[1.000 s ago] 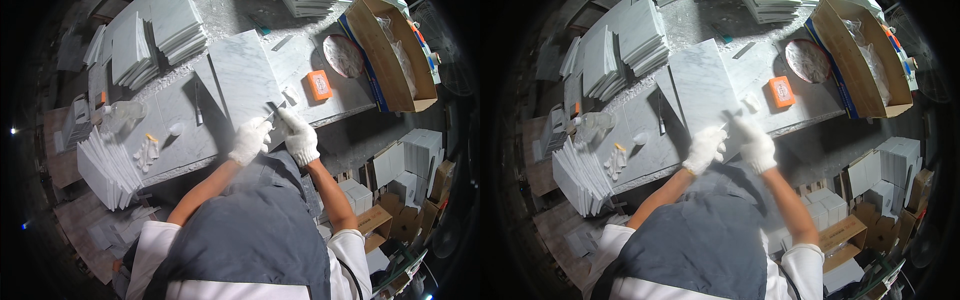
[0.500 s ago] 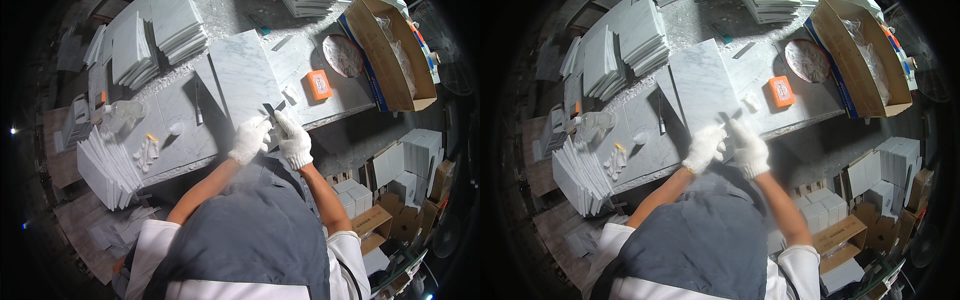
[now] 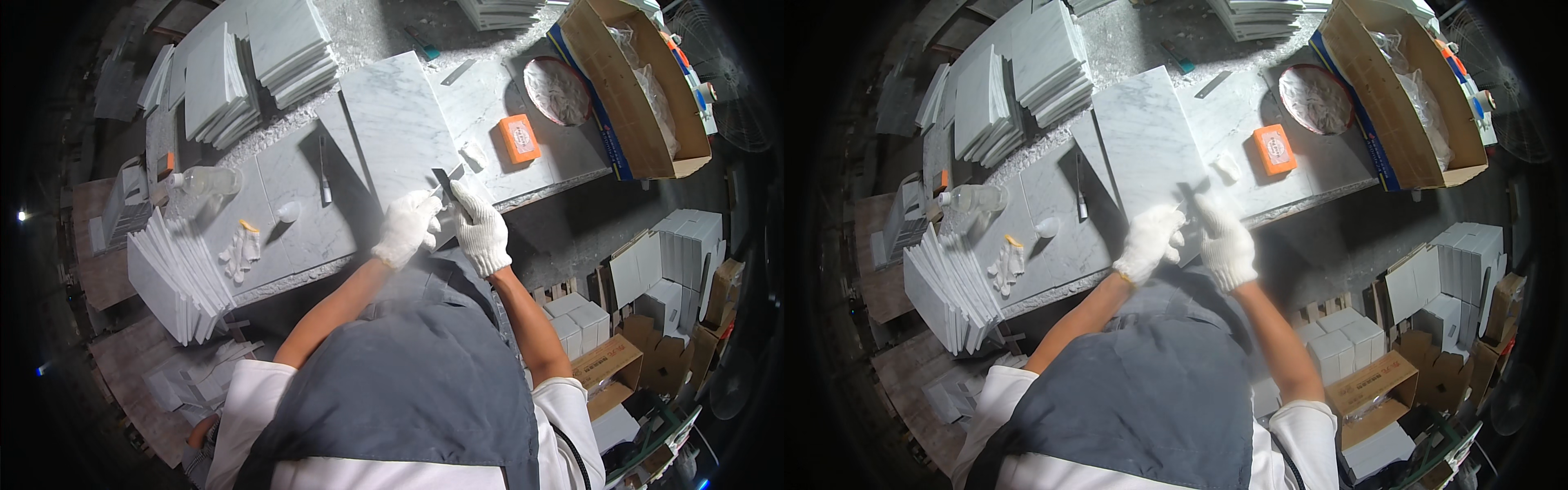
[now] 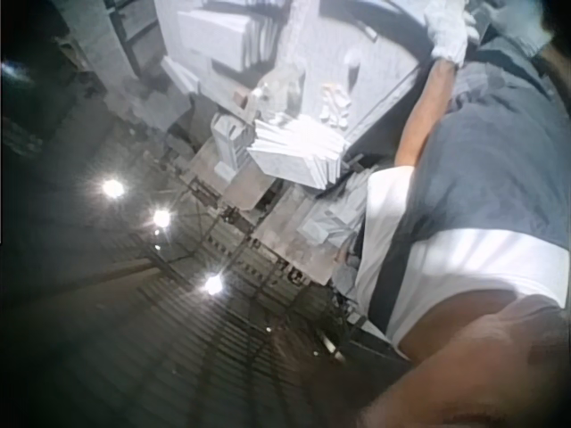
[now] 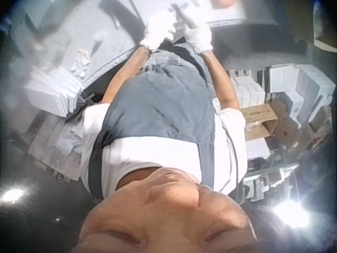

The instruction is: The person repeatedly scrapes the edges of white rectangular stone tiles with a small metal scraper, then wipes the edges with a cloth. The person handles tiles one at a time, rotating them to work different edges, and places finished tiles into a stack.

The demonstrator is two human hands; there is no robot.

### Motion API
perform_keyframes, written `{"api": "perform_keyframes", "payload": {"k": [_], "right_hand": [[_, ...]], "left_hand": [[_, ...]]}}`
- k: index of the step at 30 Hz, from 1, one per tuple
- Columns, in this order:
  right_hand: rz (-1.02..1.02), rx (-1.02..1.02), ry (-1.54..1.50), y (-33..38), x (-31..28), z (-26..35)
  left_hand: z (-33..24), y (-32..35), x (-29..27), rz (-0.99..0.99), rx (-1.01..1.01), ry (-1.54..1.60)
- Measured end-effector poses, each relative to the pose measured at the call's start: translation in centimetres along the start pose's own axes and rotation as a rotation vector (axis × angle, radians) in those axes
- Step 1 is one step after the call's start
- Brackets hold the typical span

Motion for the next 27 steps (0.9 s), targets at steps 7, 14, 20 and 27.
{"api": "perform_keyframes", "payload": {"k": [7,14,20,27], "right_hand": [[-0.063,0.154,-0.138,-0.6,-4.0,1.3],[0.253,0.155,0.017,0.3,-2.9,1.7],[0.36,0.167,0.236,0.7,-2.4,2.1],[0.227,0.098,0.19,1.6,-2.2,1.7]], "left_hand": [[1.3,0.3,-1.5,-0.549,1.019,-1.455],[3.5,-1.5,-2.4,-0.583,1.147,-1.417],[3.5,-1.3,-2.8,-0.553,1.079,-1.401],[3.0,-1.0,-2.7,-0.476,1.133,-1.302]]}}
Point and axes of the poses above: each hand's wrist, its own y-axis away from the middle knuckle, its own x-axis out of the palm, z = x × y, the point moved 1 cm from there along -y, towards the middle knuckle, and after that the axes turned 6 degrees about z, right-handed, at the moved point
